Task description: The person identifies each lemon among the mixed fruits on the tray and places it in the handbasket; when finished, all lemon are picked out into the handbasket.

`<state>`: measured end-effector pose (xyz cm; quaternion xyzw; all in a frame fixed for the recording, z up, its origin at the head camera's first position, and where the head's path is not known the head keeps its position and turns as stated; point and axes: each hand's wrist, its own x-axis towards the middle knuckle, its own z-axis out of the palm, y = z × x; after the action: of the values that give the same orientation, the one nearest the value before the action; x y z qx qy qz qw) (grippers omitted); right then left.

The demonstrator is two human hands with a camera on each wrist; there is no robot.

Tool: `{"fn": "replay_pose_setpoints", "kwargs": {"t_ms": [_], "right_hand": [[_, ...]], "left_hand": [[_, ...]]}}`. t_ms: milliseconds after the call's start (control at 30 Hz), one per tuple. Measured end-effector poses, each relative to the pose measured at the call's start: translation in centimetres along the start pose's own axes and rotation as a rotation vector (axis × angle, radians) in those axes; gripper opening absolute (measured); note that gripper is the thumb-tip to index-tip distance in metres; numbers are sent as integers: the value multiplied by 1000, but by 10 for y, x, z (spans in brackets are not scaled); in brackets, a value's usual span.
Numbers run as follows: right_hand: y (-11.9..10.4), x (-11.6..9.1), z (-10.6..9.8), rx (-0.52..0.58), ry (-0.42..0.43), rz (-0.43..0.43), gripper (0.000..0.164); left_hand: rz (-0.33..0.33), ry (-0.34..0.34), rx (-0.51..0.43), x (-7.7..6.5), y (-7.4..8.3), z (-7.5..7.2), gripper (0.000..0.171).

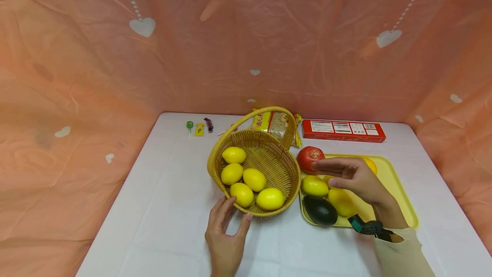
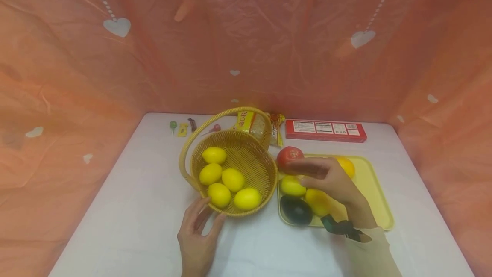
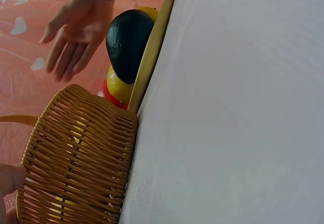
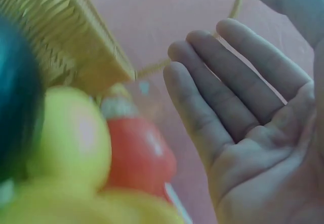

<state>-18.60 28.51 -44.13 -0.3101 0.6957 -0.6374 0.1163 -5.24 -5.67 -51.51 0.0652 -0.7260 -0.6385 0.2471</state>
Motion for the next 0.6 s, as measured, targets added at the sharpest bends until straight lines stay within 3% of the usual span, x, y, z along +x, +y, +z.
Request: {"fn": "replay_pose_setpoints", "kwargs": {"t_ms": [233, 600], "right_hand": [[4, -37, -15, -103, 101, 108, 43], [19, -79, -19, -198, 140, 247, 41]], "left_hand": [[-2, -2, 2, 1, -1, 0, 54], [-23, 5, 13, 0, 2, 1, 55]]}}
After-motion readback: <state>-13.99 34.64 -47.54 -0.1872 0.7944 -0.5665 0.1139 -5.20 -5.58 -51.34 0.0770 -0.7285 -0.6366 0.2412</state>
